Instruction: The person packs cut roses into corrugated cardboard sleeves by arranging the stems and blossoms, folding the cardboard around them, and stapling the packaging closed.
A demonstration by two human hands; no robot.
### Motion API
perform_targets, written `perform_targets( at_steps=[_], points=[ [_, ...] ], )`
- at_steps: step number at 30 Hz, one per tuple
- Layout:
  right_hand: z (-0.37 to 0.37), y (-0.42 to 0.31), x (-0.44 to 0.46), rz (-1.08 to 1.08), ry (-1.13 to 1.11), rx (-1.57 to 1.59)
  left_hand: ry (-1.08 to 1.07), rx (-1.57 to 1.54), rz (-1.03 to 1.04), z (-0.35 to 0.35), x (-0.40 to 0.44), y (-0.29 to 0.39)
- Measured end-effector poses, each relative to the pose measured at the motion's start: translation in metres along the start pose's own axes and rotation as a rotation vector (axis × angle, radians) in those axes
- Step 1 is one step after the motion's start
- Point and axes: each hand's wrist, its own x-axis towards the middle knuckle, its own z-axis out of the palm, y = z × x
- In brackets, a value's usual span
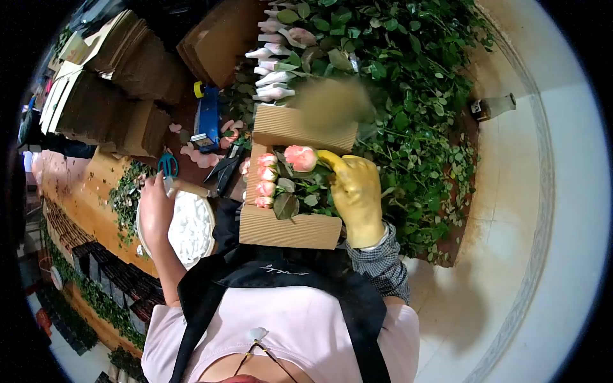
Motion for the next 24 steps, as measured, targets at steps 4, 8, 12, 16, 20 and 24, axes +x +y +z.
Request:
perform_targets(
  at_steps=[4, 8, 12, 16, 20, 24],
  points=[
    [0.008, -0.015, 0.009, 0.009, -0.143, 0.206, 0.035, -0.499, 0.38, -0.003, -0.003, 0.04],
    [0.014, -0.021, 0.006, -0.059, -0.113, 0.265, -0.108, -1.102, 0.68, 0.002, -0.014, 0.117],
    [-0.002, -0.004, 0.005, 0.037, -0.164, 0.054, -0.047, -0.978, 0.682, 0.012, -0.002, 0.133],
    [-0.026, 0.012, 0.012, -0.01, -0.137, -0.266, 0.063, -0.714, 0.358, 0.044, 0.019, 0.09],
    [0.016, -0.001, 0.018, -0.008, -0.338, -0.171, 0.108, -0.773, 0.436, 0.084, 0.018, 0.099],
    [0.077, 0.008, 0.004, -0.019, -0.471, -0.236, -0.146, -0.913, 0.392, 0.134, 0.02, 0.126]
  ],
)
